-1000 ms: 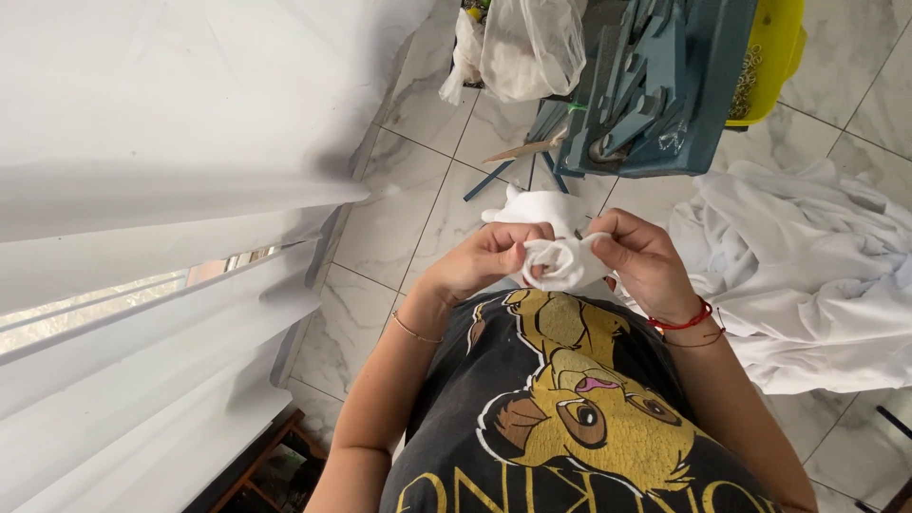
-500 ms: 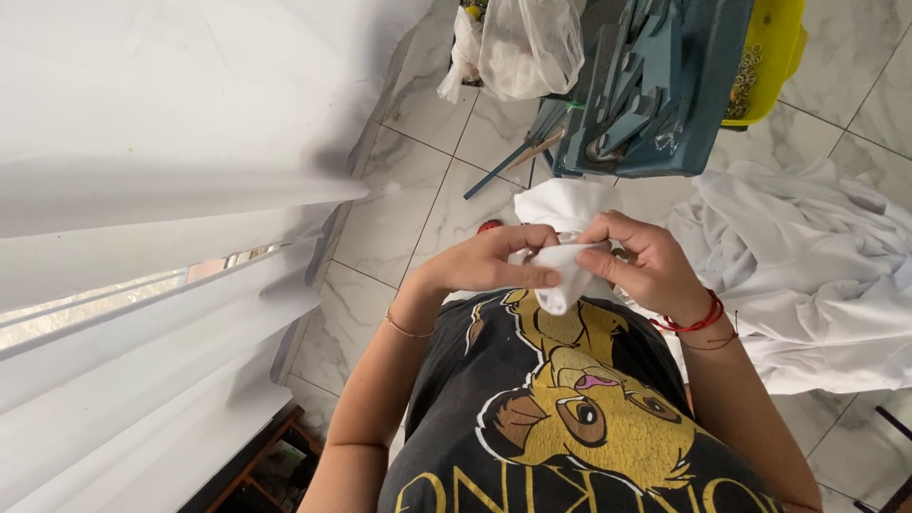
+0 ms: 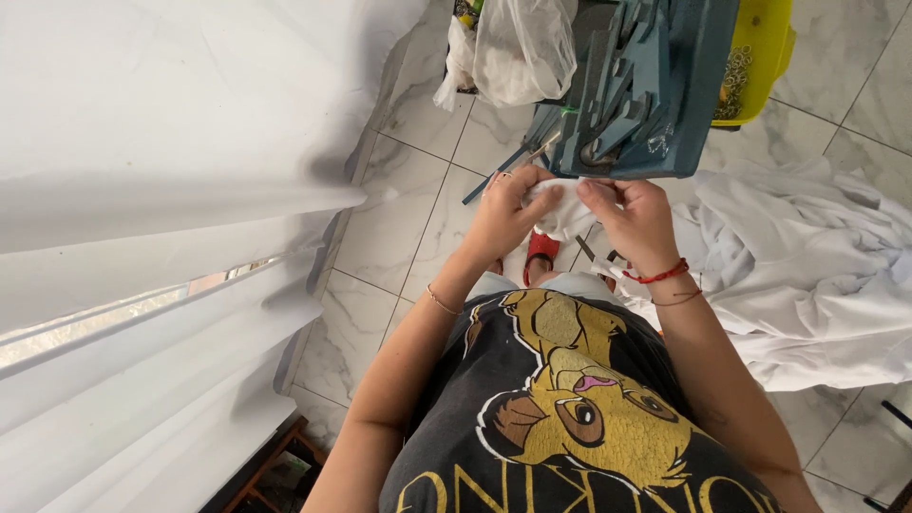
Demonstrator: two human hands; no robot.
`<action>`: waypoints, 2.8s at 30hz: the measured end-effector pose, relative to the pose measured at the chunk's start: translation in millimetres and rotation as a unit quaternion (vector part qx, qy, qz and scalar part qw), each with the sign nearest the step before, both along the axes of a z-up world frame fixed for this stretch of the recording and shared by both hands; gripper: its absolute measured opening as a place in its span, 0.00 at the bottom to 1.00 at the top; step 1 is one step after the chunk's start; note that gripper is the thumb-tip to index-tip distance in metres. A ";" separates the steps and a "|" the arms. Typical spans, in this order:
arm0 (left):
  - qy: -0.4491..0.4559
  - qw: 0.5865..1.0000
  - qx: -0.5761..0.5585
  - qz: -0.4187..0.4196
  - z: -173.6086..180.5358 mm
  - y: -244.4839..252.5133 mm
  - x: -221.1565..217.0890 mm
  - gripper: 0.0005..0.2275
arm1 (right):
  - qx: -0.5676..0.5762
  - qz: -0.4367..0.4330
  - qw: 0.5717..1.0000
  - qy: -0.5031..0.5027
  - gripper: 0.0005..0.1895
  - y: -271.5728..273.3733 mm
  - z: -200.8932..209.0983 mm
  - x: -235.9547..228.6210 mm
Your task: Attaching metal snaps to fabric garments using a manual snap press machine
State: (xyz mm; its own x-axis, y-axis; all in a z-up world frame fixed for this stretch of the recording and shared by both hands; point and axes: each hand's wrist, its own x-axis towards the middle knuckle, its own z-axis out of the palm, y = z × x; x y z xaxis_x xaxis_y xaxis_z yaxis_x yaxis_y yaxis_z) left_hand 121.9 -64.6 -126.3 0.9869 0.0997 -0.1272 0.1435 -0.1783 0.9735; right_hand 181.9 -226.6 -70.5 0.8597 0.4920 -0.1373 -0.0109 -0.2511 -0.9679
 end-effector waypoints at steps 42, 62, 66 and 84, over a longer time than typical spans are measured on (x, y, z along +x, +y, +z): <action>0.078 0.995 0.055 -0.019 6.5 24.7 27.2 0.10 | -0.229 -0.082 0.953 -0.180 0.12 26.4 -19.7 9.5; -0.015 0.994 -0.060 -0.087 67.0 -3.0 -2.6 0.08 | -0.276 -0.028 0.908 -0.315 0.11 -29.2 -35.0 88.1; 0.027 0.992 -0.088 -0.087 57.9 -10.7 -19.4 0.09 | -0.378 0.021 0.823 -0.423 0.09 -9.0 -28.7 118.0; 0.099 0.993 -0.070 0.004 79.0 -16.1 -36.5 0.08 | -0.314 0.057 0.878 -0.358 0.11 -16.6 -35.7 114.4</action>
State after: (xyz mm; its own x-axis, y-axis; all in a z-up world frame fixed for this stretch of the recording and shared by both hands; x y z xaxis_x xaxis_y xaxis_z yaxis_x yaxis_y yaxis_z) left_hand 85.4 -80.7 -47.3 0.9405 0.0755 -0.3314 0.3351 -0.0417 0.9413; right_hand 296.3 -243.1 -106.2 0.7862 0.6014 0.1423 0.6033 -0.6970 -0.3876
